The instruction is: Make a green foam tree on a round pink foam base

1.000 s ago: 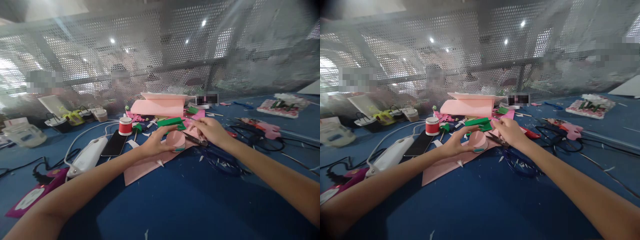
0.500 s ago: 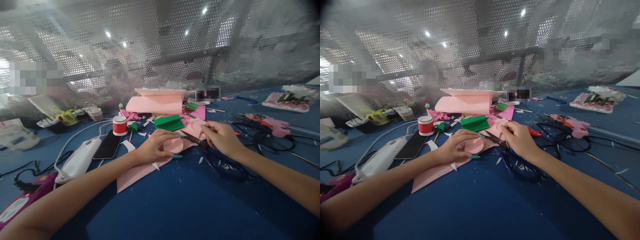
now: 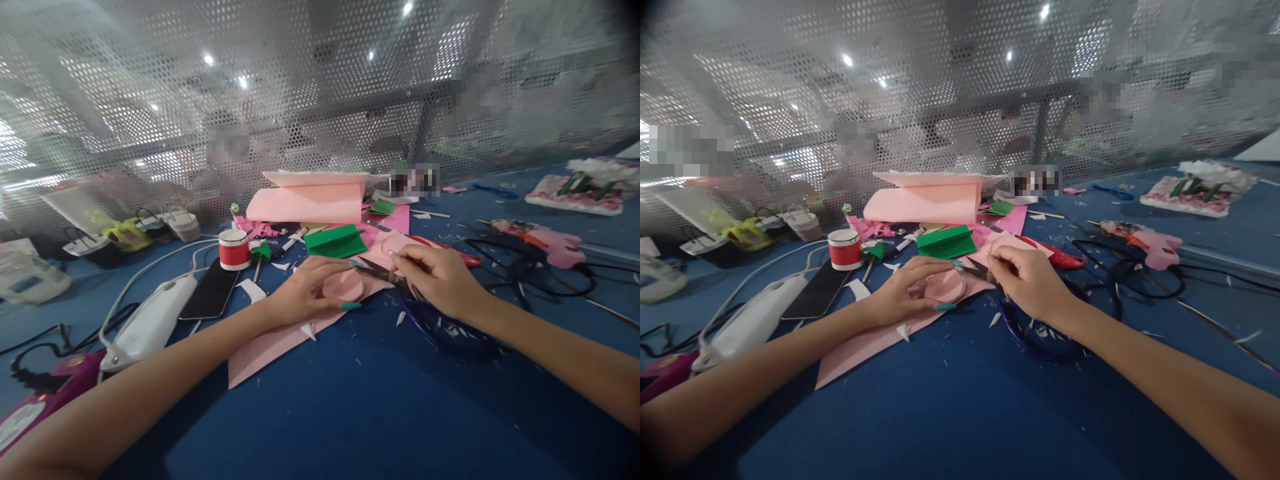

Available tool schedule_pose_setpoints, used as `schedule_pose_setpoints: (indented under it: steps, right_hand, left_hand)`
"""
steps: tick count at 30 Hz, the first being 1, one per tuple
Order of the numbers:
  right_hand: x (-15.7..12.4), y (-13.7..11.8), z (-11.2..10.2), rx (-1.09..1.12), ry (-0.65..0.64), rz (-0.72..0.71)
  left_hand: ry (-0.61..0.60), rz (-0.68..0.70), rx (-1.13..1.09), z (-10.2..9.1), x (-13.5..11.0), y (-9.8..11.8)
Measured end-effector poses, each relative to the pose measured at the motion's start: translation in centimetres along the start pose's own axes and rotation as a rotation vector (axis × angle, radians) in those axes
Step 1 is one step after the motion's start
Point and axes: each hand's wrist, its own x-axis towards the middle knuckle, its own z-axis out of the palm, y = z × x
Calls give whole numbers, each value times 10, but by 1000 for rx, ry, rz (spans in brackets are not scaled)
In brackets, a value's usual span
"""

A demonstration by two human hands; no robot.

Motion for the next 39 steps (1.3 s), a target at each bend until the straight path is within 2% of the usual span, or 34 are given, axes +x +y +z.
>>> schedule_pose_setpoints:
  steps: [3,6,16,22,26,30,39]
  right_hand:
    - [-3,-1,2,-39,-84,-87]
    - [-5,0,5,-22,-136,-111]
    - [-5,2,7,-9,-158,-106]
    - [-5,1,8,-39,-141,-103]
    - [-5,-2,8,-42,-103,-70]
    - [-4,-4,8,4,-47,-9]
    - [-2,-4,10,106,51,71]
  left_hand:
    - [8,-22,-1,1,0,-1]
    - [6,-28,-10,2,0,-1]
    - [-88,-97,-24,0,1,-1]
    - [-129,-122,-20,2,0,-3]
    - [-154,-207,-23,4,-3,-5]
    - [-126,-262,-26,4,-5,-4]
    - [-29,-273,-53,2,-3,0]
